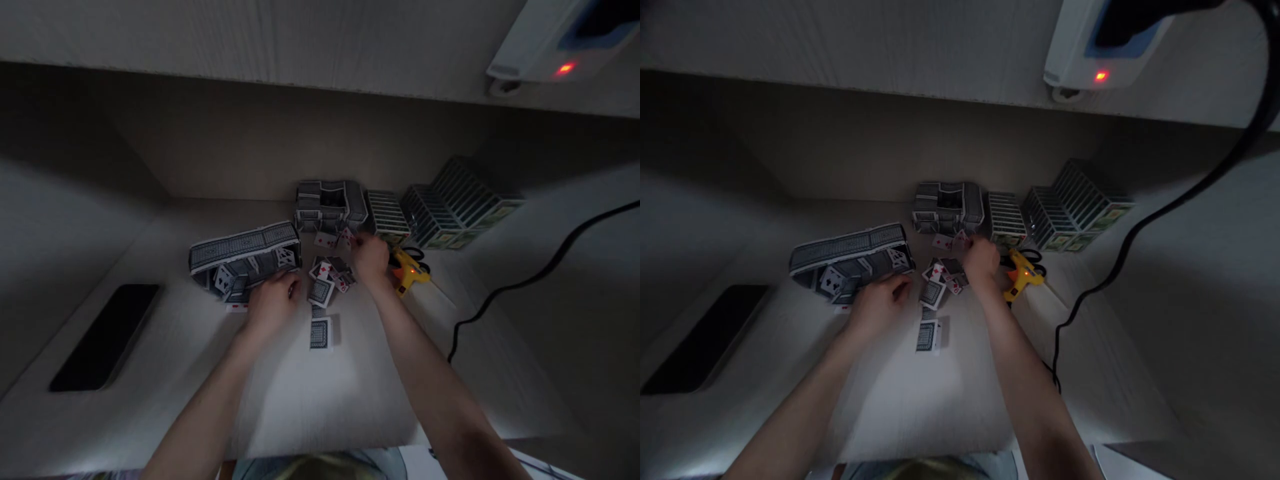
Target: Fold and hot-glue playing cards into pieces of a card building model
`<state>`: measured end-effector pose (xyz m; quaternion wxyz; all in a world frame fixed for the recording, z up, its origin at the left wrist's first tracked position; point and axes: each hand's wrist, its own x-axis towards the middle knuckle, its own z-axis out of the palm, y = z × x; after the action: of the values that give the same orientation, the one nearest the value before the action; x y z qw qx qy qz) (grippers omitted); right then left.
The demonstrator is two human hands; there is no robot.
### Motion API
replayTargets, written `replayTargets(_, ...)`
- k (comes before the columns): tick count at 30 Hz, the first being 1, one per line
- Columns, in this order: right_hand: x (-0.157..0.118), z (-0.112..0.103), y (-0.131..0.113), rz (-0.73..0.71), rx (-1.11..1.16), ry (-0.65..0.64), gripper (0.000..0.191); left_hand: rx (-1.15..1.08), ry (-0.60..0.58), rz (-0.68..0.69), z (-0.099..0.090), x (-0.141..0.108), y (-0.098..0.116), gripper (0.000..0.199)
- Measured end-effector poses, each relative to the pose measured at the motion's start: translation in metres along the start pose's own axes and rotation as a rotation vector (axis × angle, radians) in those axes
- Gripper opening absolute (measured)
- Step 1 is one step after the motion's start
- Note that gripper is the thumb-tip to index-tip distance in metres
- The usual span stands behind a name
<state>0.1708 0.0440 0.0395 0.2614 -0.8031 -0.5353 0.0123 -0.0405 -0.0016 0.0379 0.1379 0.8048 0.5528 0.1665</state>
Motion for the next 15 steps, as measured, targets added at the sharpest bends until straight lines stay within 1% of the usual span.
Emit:
replayTargets(3,0.002,-0.004,0.003,-0.057,0.081,-0.010,0.027,-0.022,0.002,-0.013,0.001,0.000,0.000,0.023)
replayTargets(5,0.003,-0.009,0.004,-0.095,0.163,-0.003,0.031,-0.084,0.027,0.003,0.001,0.000,0.000,0.022)
replayTargets(8,-0.003,-0.020,0.000,-0.108,0.277,0.061,0.035,-0.267,0.076,0.064,0.002,-0.001,0.005,0.020)
replayTargets(10,-0.016,-0.030,-0.006,-0.139,0.337,0.074,0.033,-0.426,0.088,0.071,0.001,-0.002,0.009,0.023)
replayTargets(12,-0.035,-0.038,-0.013,-0.255,0.374,0.003,0.028,-0.575,0.088,0.056,0.000,-0.003,0.012,0.036)
replayTargets(13,-0.046,-0.040,-0.017,-0.357,0.367,-0.059,0.024,-0.630,0.080,0.052,0.000,-0.003,0.013,0.043)
replayTargets(14,-0.056,-0.042,-0.020,-0.458,0.335,-0.158,0.021,-0.664,0.067,0.052,0.000,-0.004,0.014,0.046)
replayTargets(15,-0.066,-0.043,-0.022,-0.505,0.306,-0.245,0.021,-0.674,0.047,0.055,0.000,-0.004,0.013,0.044)
